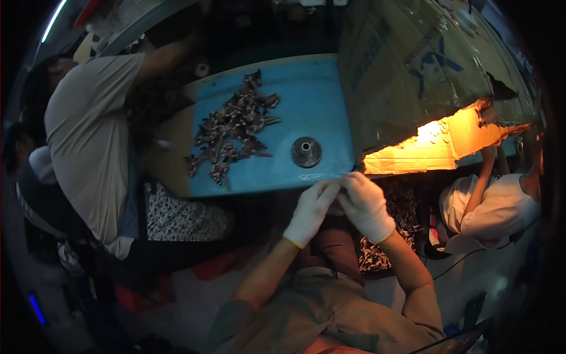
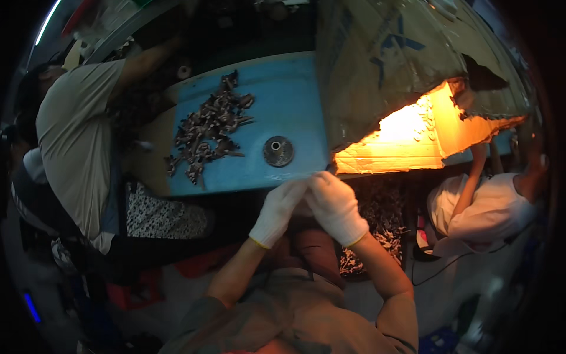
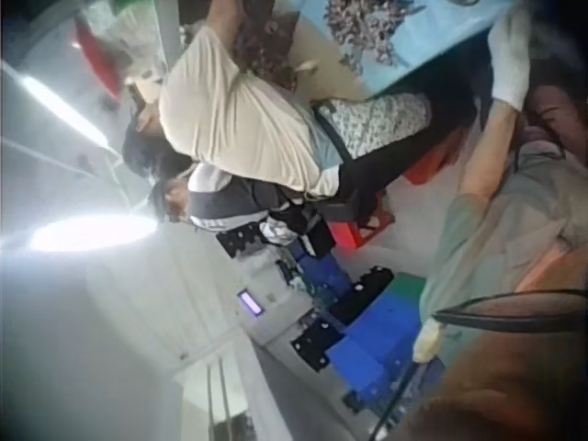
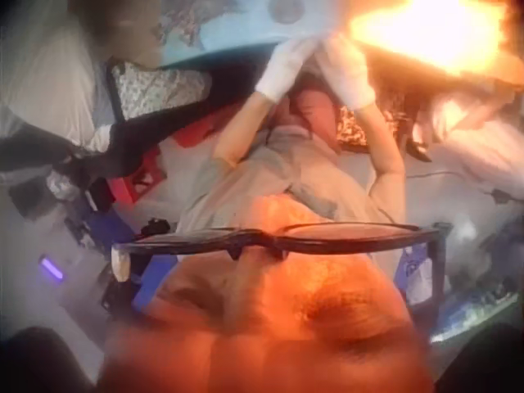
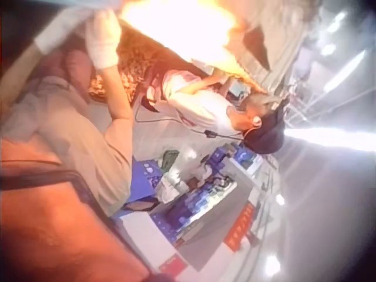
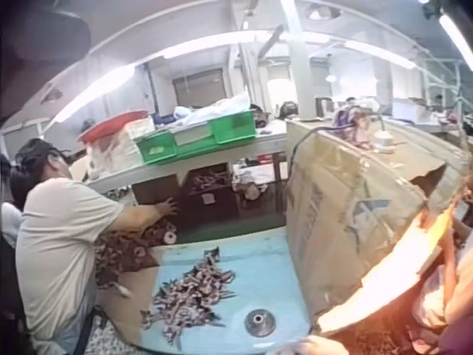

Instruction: Assembling small plastic components onto a circular base.

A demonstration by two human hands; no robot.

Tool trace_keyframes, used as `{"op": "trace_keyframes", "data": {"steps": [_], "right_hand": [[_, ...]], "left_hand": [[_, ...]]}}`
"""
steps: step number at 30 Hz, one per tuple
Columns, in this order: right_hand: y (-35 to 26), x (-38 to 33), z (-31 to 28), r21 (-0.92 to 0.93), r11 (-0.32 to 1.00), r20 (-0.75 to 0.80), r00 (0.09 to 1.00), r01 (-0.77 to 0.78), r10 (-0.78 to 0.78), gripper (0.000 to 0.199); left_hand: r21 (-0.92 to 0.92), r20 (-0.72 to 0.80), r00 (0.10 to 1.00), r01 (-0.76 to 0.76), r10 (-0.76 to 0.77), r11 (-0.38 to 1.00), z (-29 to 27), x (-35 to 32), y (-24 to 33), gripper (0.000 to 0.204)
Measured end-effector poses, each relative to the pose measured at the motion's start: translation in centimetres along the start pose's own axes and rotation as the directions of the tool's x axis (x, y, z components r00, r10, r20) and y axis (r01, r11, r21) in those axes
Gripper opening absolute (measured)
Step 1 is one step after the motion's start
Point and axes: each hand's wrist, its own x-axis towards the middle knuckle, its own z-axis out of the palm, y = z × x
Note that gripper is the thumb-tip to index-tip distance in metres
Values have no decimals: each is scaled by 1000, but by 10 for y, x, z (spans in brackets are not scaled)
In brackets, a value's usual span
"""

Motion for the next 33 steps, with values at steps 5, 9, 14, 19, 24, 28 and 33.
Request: {"op": "trace_keyframes", "data": {"steps": [5,9,14,19,24,28,33], "right_hand": [[-22,5,20,121,992,303,953,-47,9,28],[-29,35,8,321,946,418,903,-42,-101,19],[-36,75,6,373,686,543,747,-625,385,24],[13,118,58,-427,881,117,954,-203,277,18],[52,118,81,-379,903,-38,978,-203,204,15],[10,66,72,-330,936,-38,992,-126,120,16],[47,-109,21,-37,909,-89,908,-414,410,19]], "left_hand": [[-177,-90,995,14,-30,984,-38,-22,-22,38],[-53,-98,995,-12,7,999,-51,-32,-12,34],[-141,-174,983,-84,59,986,-62,-24,-5,33],[21,-295,949,-113,114,993,-69,24,32,30],[302,-125,969,-168,213,939,-73,90,28,31],[263,-179,977,-66,116,963,-70,85,39,29],[197,-190,976,-71,109,978,-65,98,32,30]]}}
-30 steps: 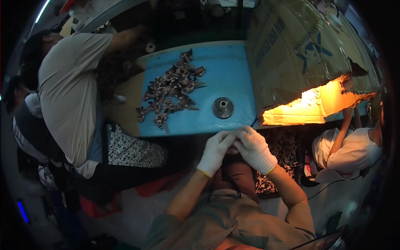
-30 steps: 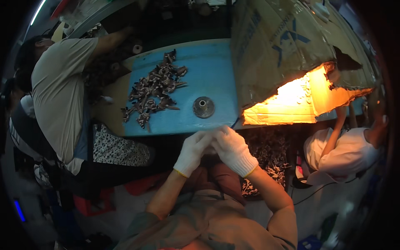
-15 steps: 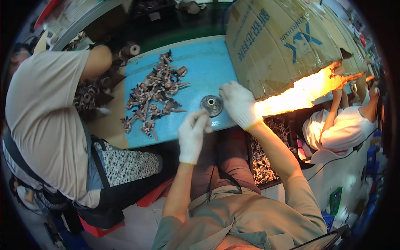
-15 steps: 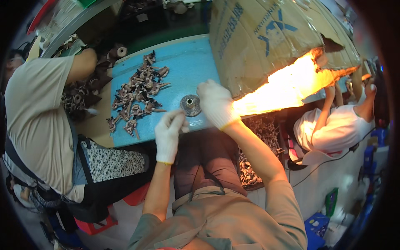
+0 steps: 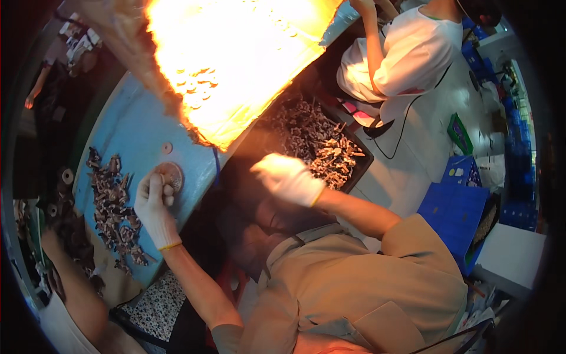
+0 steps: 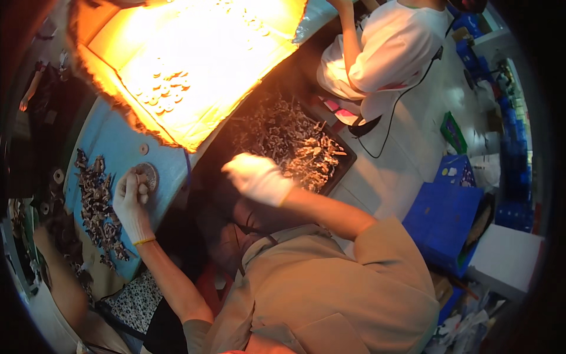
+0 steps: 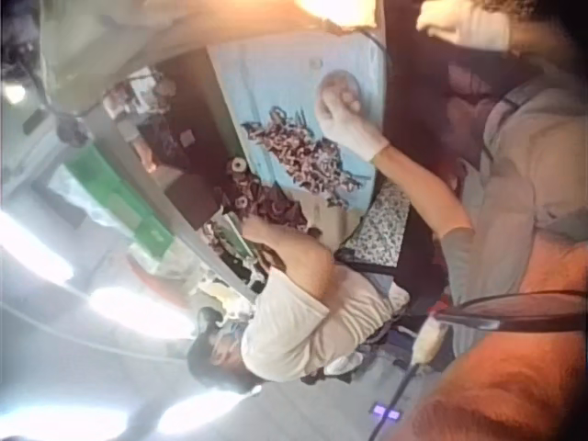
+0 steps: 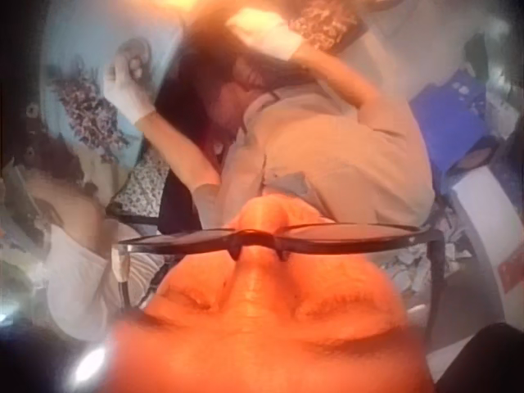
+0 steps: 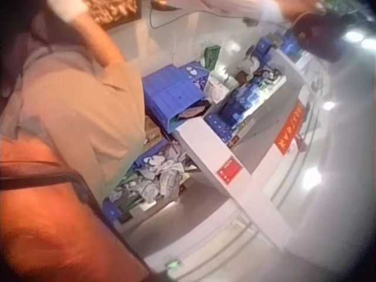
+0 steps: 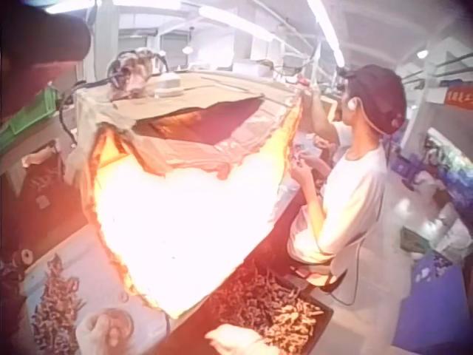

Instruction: Assembling small plastic components onto a circular base.

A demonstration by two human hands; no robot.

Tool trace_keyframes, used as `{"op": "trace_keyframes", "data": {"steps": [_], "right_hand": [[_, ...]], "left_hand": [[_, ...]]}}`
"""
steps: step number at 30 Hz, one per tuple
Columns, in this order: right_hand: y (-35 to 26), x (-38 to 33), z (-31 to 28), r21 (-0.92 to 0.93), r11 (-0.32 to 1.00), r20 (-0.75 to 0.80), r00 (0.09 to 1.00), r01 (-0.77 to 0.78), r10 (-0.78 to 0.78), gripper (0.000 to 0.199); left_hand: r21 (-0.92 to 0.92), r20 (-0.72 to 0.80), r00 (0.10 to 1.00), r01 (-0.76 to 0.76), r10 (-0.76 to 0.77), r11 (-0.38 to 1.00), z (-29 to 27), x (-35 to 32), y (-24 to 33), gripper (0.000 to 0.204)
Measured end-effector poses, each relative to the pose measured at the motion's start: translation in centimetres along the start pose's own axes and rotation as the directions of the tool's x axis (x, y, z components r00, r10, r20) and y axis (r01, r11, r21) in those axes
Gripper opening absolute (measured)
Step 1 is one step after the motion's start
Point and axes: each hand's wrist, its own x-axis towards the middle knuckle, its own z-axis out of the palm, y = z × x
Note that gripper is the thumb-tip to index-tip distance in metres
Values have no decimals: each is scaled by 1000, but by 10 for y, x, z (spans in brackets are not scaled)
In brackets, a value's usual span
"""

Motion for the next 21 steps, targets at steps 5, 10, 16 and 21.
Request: {"op": "trace_keyframes", "data": {"steps": [5,10,16,21], "right_hand": [[137,-67,-67,-556,685,23,815,-471,579,40],[174,-99,-56,-625,671,270,695,-399,666,63],[200,-119,-80,-439,781,321,735,-444,598,60],[192,-132,-86,-255,687,40,702,-680,711,57]], "left_hand": [[35,47,999,-6,5,999,3,0,-9,30],[143,-150,975,-140,161,980,23,-12,-16,31],[139,-174,965,-173,196,975,23,-18,-22,33],[101,-186,965,-170,187,980,25,-17,-20,37]]}}
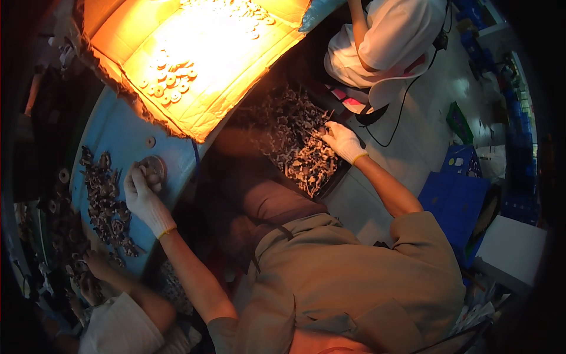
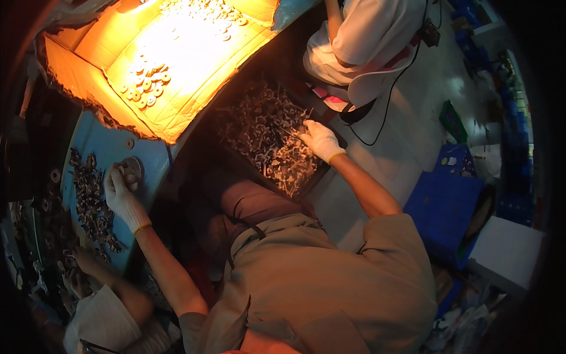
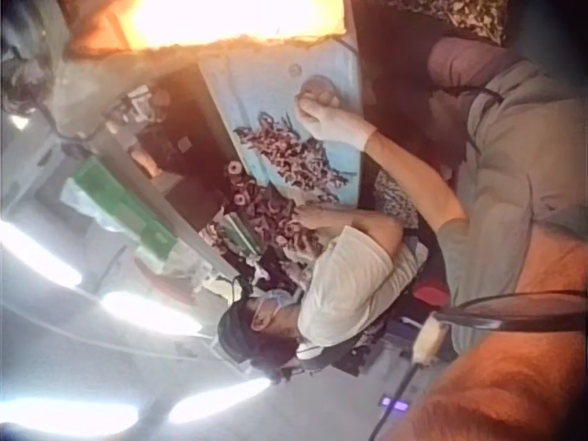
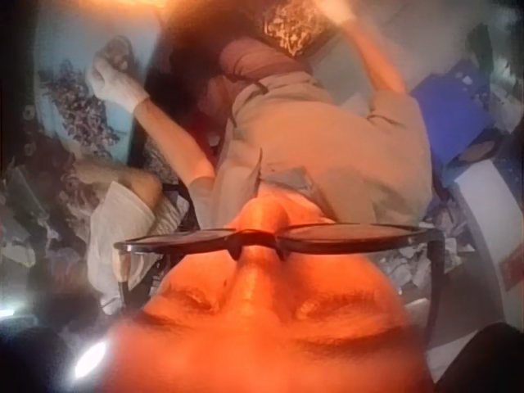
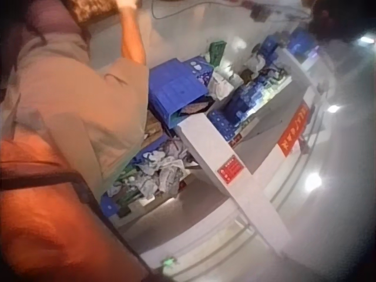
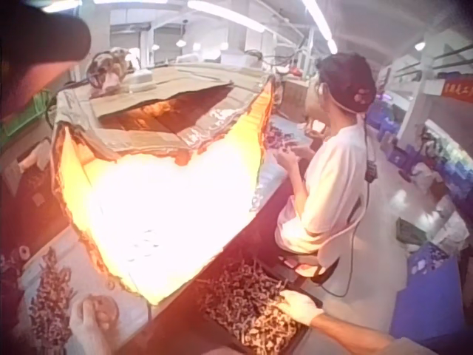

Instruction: Assembling small plastic components onto a circular base.

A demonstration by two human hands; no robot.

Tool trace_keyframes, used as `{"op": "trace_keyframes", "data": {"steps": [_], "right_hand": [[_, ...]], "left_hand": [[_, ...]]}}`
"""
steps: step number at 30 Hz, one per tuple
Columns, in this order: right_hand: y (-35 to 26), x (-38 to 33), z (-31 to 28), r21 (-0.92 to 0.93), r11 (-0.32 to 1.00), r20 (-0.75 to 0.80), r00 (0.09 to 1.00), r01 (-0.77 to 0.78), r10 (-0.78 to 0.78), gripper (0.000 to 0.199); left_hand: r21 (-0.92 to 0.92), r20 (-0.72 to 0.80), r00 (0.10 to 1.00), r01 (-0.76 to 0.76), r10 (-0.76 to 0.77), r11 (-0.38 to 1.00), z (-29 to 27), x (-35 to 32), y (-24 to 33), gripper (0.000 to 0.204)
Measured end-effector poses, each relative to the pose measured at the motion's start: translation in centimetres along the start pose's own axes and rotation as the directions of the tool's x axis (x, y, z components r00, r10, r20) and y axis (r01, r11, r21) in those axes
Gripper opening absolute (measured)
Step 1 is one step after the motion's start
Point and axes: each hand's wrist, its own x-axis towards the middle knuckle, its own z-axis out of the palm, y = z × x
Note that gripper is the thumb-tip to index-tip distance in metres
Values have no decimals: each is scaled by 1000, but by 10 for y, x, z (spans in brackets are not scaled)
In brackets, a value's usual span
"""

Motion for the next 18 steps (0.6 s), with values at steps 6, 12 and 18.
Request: {"op": "trace_keyframes", "data": {"steps": [6,12,18], "right_hand": [[-27,-29,-2,-365,930,116,993,44,-2,59],[7,-33,55,-638,722,86,957,266,-277,38],[-6,-27,20,-76,967,-124,960,245,-253,29]], "left_hand": [[-41,-56,996,-70,68,997,-2,-13,4,45],[200,-173,952,-216,251,956,-37,-36,-10,46],[-50,-303,949,-107,87,993,-19,-99,0,31]]}}
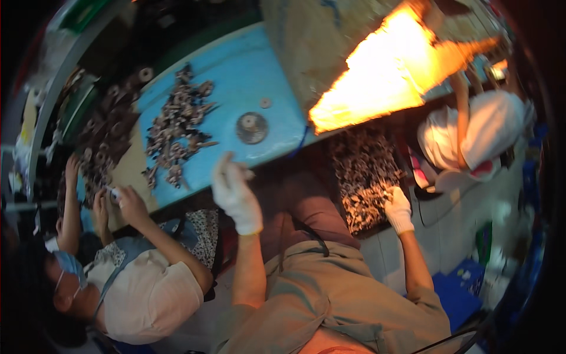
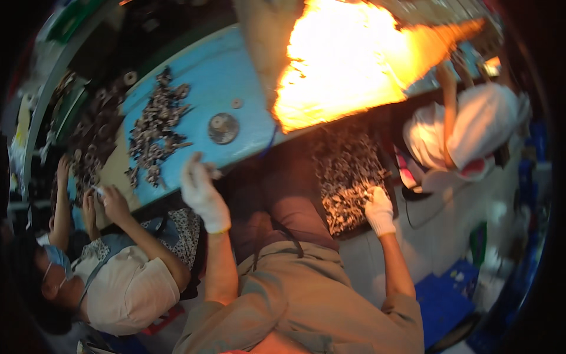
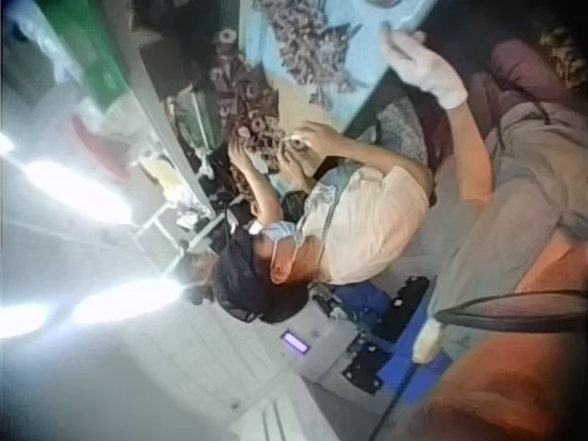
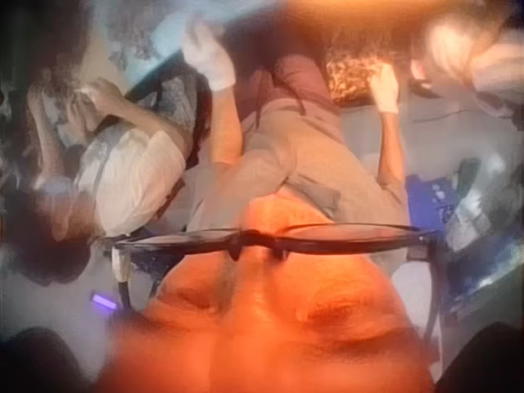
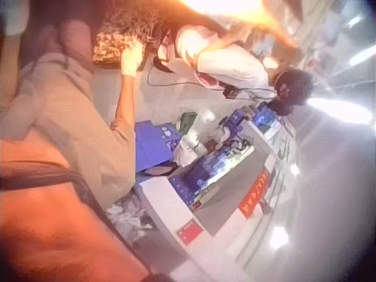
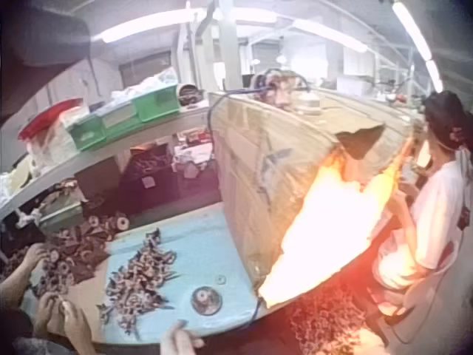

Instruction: Assembling small plastic components onto a circular base.

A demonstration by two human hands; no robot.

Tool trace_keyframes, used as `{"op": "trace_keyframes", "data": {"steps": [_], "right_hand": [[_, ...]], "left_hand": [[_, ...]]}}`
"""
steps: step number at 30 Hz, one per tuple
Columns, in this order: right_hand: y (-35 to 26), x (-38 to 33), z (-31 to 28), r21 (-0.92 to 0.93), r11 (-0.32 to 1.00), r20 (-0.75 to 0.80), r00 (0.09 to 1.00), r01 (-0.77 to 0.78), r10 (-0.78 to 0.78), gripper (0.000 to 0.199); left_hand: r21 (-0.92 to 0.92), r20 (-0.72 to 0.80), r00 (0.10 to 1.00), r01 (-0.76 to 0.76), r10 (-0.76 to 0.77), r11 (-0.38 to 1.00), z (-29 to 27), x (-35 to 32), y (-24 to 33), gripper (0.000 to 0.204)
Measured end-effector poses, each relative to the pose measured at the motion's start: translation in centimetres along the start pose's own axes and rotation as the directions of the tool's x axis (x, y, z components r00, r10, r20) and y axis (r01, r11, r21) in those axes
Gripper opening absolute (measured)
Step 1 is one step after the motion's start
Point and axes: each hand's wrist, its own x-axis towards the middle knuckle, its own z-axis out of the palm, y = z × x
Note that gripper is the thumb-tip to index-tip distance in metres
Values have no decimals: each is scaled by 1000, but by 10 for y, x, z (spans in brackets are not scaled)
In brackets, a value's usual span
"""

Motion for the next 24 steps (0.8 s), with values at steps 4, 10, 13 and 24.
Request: {"op": "trace_keyframes", "data": {"steps": [4,10,13,24], "right_hand": [[-175,19,-61,188,884,78,891,428,-448,22],[-329,26,-48,199,696,63,700,690,-712,23],[-348,41,-51,490,575,-73,688,655,-722,23],[-390,74,-52,352,696,-128,769,626,-626,56]], "left_hand": [[171,688,725,-102,-44,980,3,-44,-7,58],[-17,511,817,320,-267,947,13,-55,-22,45],[-148,450,824,448,-343,882,-3,-36,-5,34],[-305,507,836,403,-211,863,0,15,20,30]]}}
